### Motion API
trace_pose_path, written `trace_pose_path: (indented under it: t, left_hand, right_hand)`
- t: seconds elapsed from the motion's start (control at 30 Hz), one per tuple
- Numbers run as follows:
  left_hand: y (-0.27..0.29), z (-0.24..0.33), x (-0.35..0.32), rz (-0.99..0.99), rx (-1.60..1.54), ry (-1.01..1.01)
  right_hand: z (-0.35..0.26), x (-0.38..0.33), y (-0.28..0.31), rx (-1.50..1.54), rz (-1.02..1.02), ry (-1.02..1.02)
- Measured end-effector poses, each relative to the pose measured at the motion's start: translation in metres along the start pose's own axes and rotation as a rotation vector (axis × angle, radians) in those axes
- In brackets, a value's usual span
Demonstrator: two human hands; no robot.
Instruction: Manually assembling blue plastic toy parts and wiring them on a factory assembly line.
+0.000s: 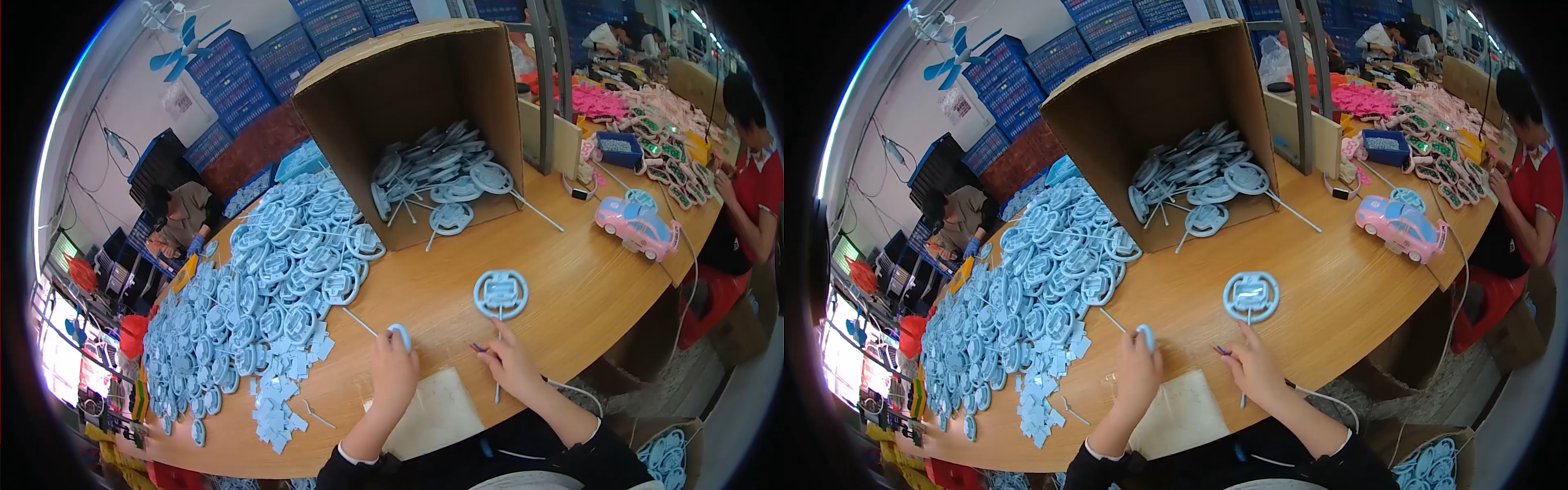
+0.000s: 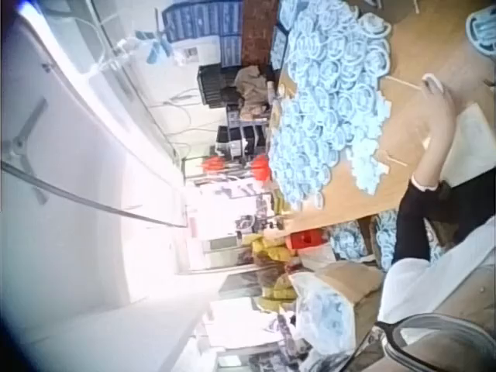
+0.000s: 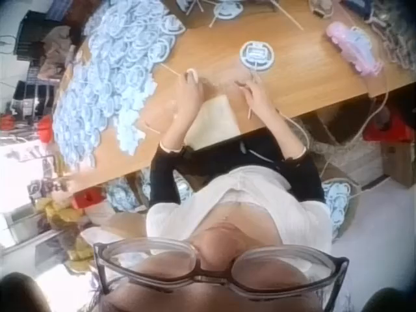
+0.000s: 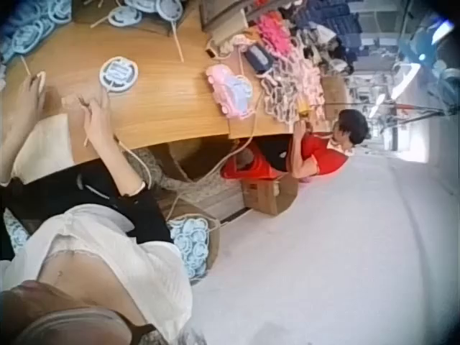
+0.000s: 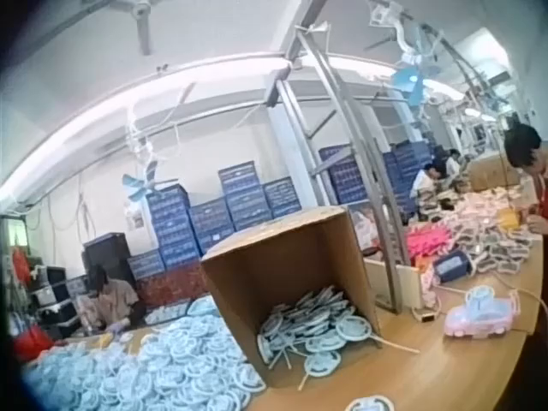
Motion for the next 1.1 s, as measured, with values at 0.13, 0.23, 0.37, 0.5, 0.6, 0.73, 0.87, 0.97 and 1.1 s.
trace_pose_path:
  t: [0.13, 0.23, 0.37, 0.5, 0.6, 0.73, 0.87, 0.97, 1.1]
  left_hand:
    - [0.04, 0.0, -0.028, 0.382, -0.933, 0.131]
    - [0.054, 0.017, -0.024, 0.472, -1.72, 0.16]
    - [0.027, 0.032, -0.024, 0.135, -2.21, 0.13]
    - [0.014, 0.034, -0.025, 0.07, -2.138, 0.198]
    - [0.004, 0.034, -0.029, 0.117, -2.059, 0.185]
    - [0.0, 0.041, -0.036, 0.016, -1.98, 0.219]
    - [0.001, 0.042, -0.038, -0.004, -1.98, 0.194]
    - [0.0, 0.042, -0.038, -0.003, -1.983, 0.186]
    - [0.001, 0.044, -0.039, 0.006, -1.964, 0.169]
  right_hand:
    - [-0.016, -0.013, 0.015, 0.463, -0.046, -0.148]
    - [-0.028, -0.024, 0.017, 0.752, -0.214, -0.298]
    - [-0.068, -0.025, 0.019, 0.946, -0.12, -0.41]
    - [-0.064, -0.024, 0.02, 0.754, 0.054, -0.272]
    - [-0.072, -0.026, 0.027, 0.594, 0.054, -0.323]
    - [-0.063, -0.023, 0.021, 0.428, 0.127, -0.252]
    - [-0.064, -0.024, 0.019, 0.356, 0.144, -0.235]
    - [-0.068, -0.024, 0.018, 0.374, 0.115, -0.312]
    - [-0.069, -0.024, 0.017, 0.396, 0.131, -0.308]
Point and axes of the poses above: each hand's wrist, its own x-axis towards the middle knuckle, its own y-axis out of the back of the hand, z = x × y, the point moved 1 cm from there along x, towards the middle knuckle, and after that the axes turned 4 degrees about -y, right-handed, at the moved point
